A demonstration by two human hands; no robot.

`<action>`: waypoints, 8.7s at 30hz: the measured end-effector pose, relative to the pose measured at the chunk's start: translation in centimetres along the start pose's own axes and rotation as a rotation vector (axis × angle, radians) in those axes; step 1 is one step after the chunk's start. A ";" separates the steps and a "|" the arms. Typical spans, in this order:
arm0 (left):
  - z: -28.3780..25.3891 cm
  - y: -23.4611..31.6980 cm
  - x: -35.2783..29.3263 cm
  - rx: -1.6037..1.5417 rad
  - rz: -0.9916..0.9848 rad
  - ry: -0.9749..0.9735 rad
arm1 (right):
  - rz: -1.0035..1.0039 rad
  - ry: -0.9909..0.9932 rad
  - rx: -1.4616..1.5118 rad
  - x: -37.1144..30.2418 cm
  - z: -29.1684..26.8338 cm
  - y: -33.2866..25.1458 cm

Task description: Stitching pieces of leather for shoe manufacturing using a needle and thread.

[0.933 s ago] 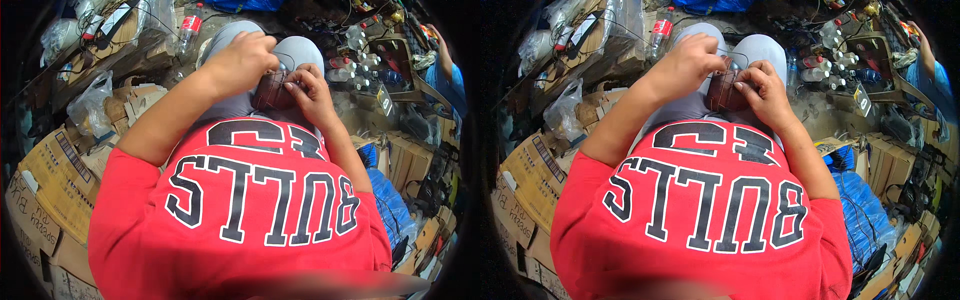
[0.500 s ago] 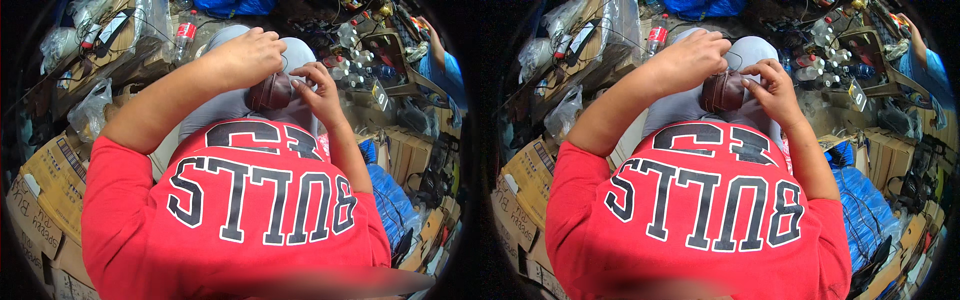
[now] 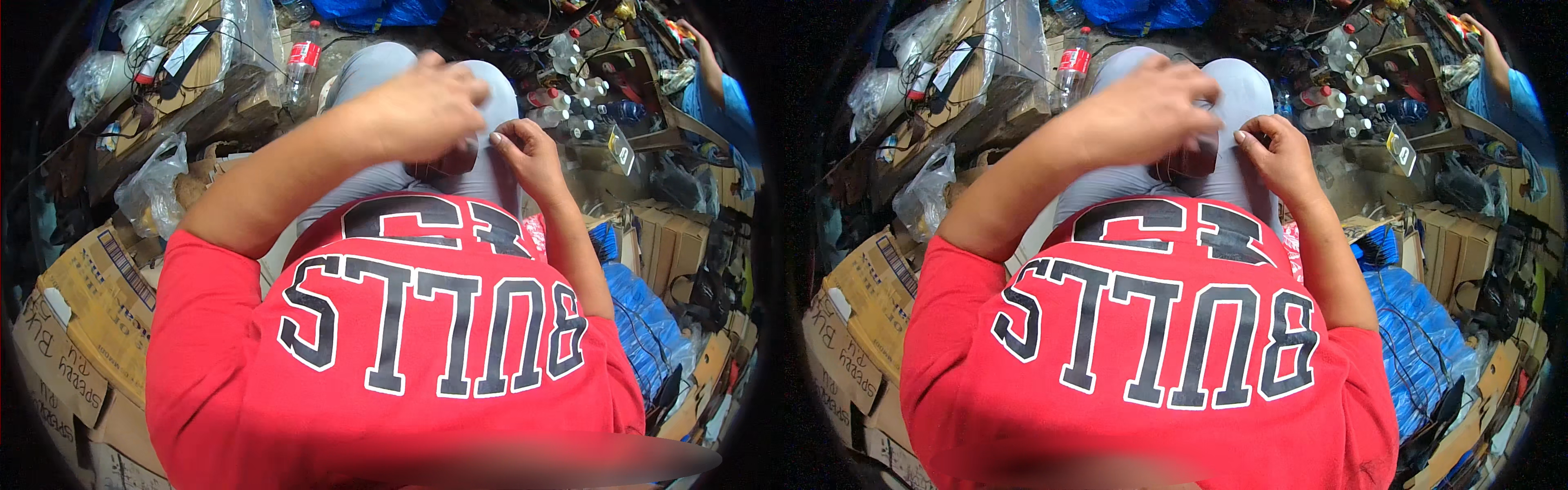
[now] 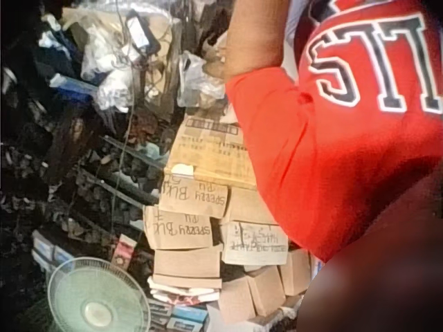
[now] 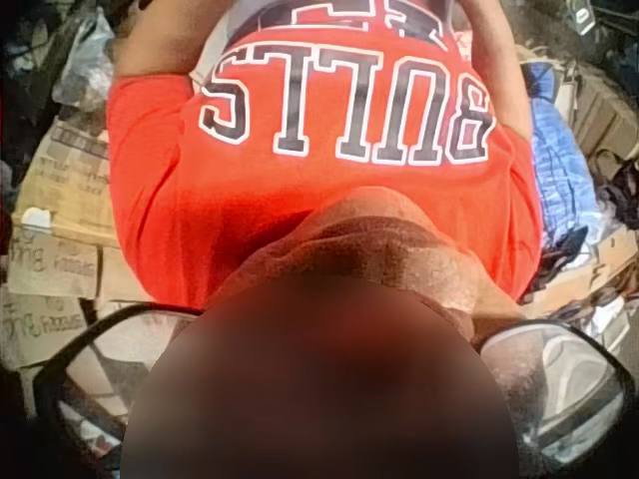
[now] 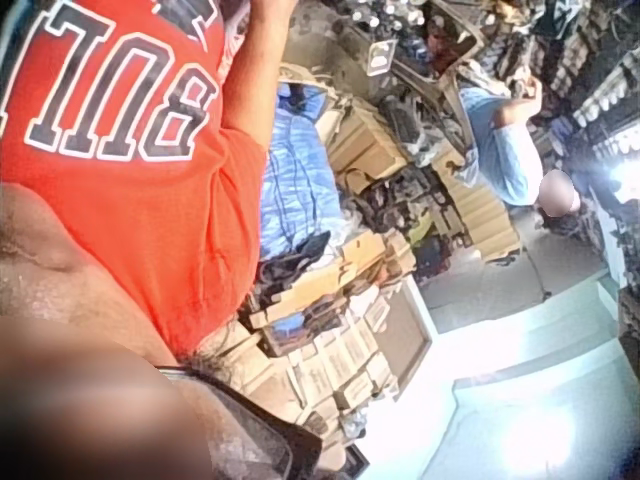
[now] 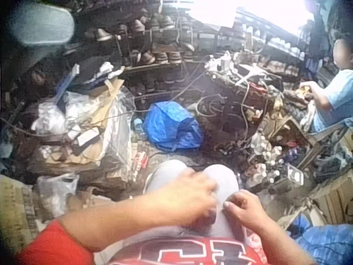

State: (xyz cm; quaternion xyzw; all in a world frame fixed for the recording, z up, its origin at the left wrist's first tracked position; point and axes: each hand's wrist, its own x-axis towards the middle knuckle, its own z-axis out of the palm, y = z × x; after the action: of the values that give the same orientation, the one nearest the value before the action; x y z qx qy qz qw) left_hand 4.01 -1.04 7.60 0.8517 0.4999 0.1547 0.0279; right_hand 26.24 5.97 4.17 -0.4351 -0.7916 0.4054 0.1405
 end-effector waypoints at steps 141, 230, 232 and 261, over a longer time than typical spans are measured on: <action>1.4 -4.7 -5.0 -2.410 -0.722 0.995 | 0.089 -0.088 1.477 3.5 -4.3 -0.1; -1.5 -7.4 -3.2 -0.575 -0.163 0.034 | 0.072 -0.048 0.225 3.7 3.9 -1.9; -1.9 -7.3 -3.4 -0.520 -0.158 0.024 | 0.119 -0.075 -0.082 4.4 4.0 -2.4; -1.7 -7.3 -3.4 -0.510 -0.175 0.029 | 0.091 -0.072 -0.169 4.7 4.1 -3.3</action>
State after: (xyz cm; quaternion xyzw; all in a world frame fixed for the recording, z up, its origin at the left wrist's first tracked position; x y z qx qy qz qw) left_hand -4.16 -0.51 6.92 0.7684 0.5169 0.2846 0.2477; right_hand 19.24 6.70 3.50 -0.4661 -0.8069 0.3584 0.0564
